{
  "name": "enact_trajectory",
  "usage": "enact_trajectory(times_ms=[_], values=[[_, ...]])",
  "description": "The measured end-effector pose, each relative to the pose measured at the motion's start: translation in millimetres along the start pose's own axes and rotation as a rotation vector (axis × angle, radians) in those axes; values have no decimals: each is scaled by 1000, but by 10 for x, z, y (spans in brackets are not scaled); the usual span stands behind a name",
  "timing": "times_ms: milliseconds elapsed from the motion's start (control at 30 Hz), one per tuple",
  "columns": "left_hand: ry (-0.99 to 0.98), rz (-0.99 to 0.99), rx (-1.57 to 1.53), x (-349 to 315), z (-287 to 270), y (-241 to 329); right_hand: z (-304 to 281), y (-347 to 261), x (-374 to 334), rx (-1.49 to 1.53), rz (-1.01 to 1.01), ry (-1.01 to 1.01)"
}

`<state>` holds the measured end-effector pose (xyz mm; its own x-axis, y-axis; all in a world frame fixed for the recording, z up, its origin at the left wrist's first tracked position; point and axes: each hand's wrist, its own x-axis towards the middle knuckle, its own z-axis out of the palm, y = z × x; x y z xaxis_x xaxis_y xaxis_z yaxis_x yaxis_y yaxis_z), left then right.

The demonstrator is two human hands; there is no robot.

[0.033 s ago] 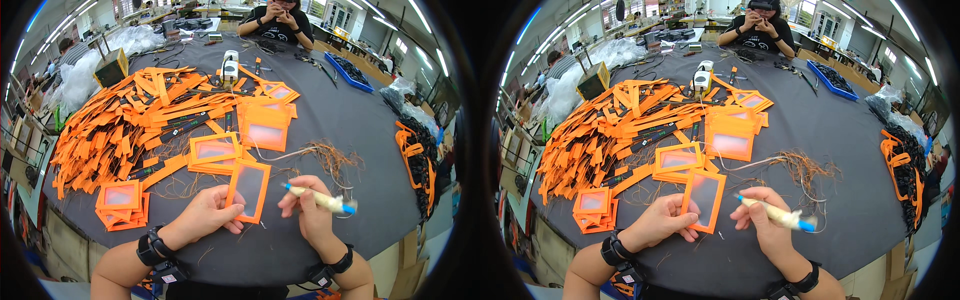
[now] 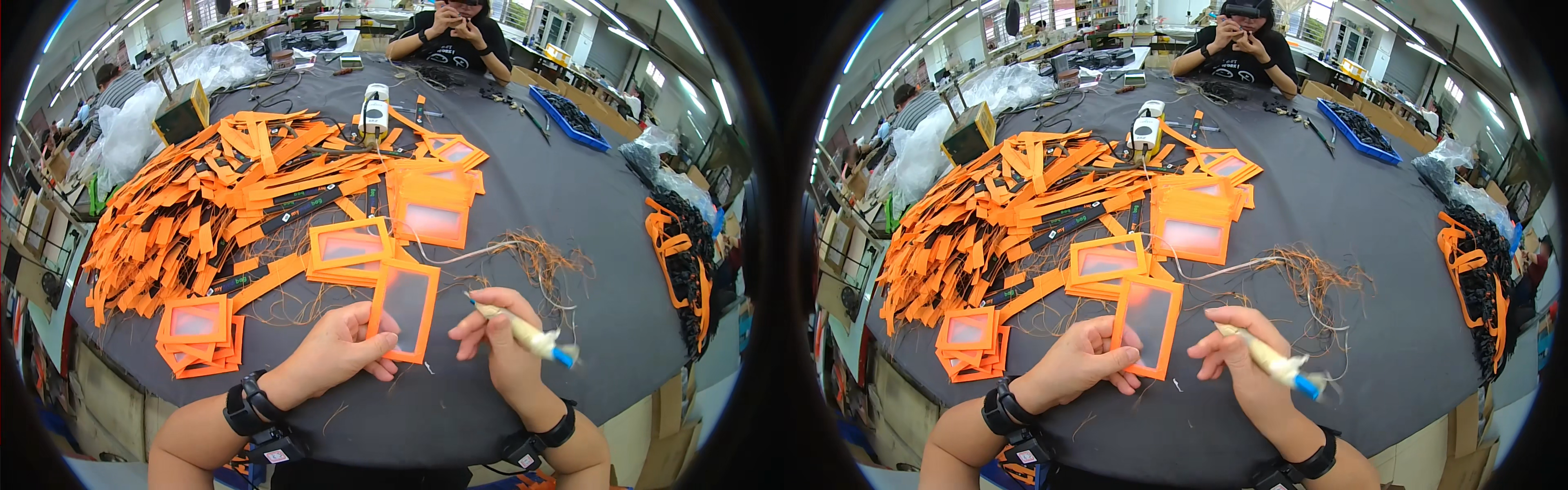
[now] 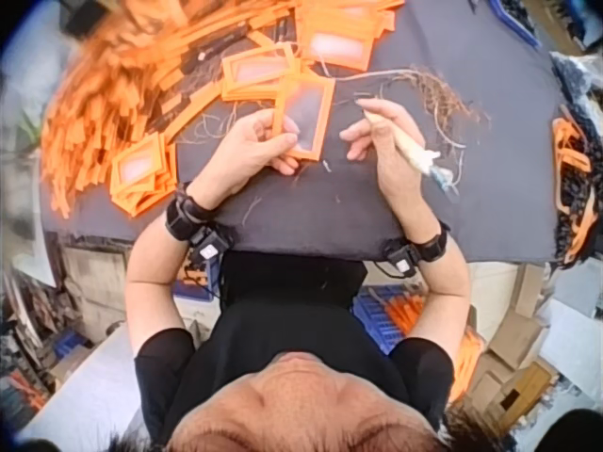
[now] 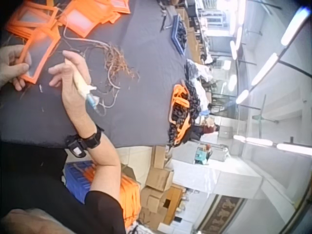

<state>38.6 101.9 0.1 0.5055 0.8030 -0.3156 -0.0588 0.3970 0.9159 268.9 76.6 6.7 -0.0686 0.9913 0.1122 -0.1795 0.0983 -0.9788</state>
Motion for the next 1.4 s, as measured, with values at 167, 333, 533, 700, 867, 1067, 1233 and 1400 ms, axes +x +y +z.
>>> enact_trajectory(times_ms=[167,333,533,700,867,1067,1233,1400], values=[[34,118,-42,-28,101,20,81,87,-19,-450,-241,-30],[42,202,-77,-75,190,29,168,35,-52,-436,-181,-79],[114,442,200,-76,152,-9,10,93,27,-318,-176,135],[264,923,1200,-274,149,150,34,-39,34,-190,-204,105],[2,594,1505,-544,182,25,-16,-88,15,-108,-235,67],[91,522,1290,-579,-29,89,1,-39,-54,-149,-53,-120],[124,462,1144,-293,-78,172,222,-2,-39,-109,121,-186],[24,325,1196,-111,-133,219,347,-89,39,-116,303,-163]])
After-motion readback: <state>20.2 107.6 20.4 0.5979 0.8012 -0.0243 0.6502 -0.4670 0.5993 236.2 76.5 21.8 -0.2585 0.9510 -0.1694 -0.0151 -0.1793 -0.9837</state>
